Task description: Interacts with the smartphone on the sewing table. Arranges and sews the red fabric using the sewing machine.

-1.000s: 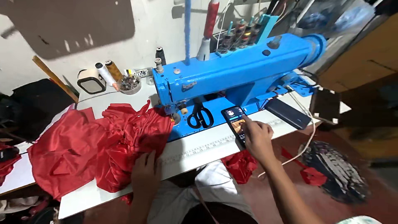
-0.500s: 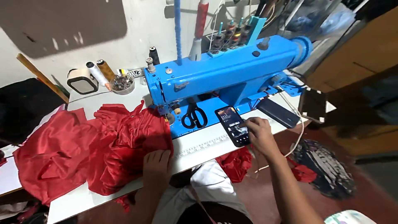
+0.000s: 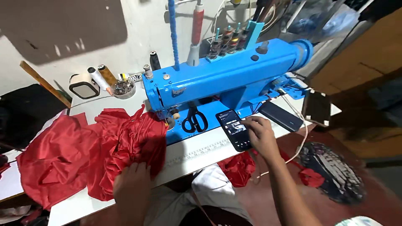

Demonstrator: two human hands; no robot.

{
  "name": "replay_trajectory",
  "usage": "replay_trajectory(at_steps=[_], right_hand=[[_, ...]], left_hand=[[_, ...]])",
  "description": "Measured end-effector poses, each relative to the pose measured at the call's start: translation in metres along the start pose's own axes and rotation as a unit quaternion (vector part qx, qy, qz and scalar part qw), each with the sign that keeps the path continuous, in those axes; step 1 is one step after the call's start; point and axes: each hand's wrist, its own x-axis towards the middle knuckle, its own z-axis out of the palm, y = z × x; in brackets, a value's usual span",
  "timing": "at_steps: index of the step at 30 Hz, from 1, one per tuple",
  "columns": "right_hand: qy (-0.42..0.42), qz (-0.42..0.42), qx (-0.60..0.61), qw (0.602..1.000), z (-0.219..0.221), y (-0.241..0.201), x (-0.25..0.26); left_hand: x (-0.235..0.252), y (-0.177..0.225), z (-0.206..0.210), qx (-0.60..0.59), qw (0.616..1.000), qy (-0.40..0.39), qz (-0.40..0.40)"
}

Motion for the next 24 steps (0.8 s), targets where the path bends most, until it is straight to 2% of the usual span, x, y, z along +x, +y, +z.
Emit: replay_trajectory(at_steps=[3,5,7,9,12,15,17,19,21,24], right_hand=[[-0.004,-0.014,0.067,0.998,0.006,-0.037,-0.011],[-0.059,-0.032,0.149,0.987,0.021,-0.069,-0.022],[-0.164,0.004,0.258,0.952,0.037,-0.102,-0.03],[-0.265,0.083,0.35,0.895,0.051,-0.13,-0.028],[-0.36,0.144,0.365,0.847,0.067,-0.157,-0.014],[-0.388,0.154,0.342,0.842,0.082,-0.161,-0.005],[-0.377,0.178,0.352,0.838,0.087,-0.158,-0.003],[-0.358,0.207,0.395,0.82,0.086,-0.156,-0.003],[-0.346,0.226,0.434,0.801,0.083,-0.155,-0.003],[-0.333,0.241,0.462,0.786,0.083,-0.16,-0.005]], left_hand=[[0.0,-0.009,-0.003,-0.072,0.994,-0.005,0.086],[0.0,-0.001,0.006,-0.123,0.981,-0.003,0.153],[-0.002,0.017,0.021,-0.127,0.972,0.029,0.198],[-0.004,0.037,0.034,-0.119,0.966,0.055,0.222],[-0.007,0.055,0.043,-0.115,0.959,0.075,0.247],[-0.001,0.044,0.041,-0.103,0.957,0.053,0.266],[0.009,0.018,0.03,-0.085,0.967,-0.023,0.238],[0.018,-0.013,0.017,-0.064,0.976,-0.11,0.174],[0.016,-0.038,0.009,-0.028,0.983,-0.1,0.149],[-0.001,-0.028,-0.035,-0.013,0.98,-0.073,0.183]])
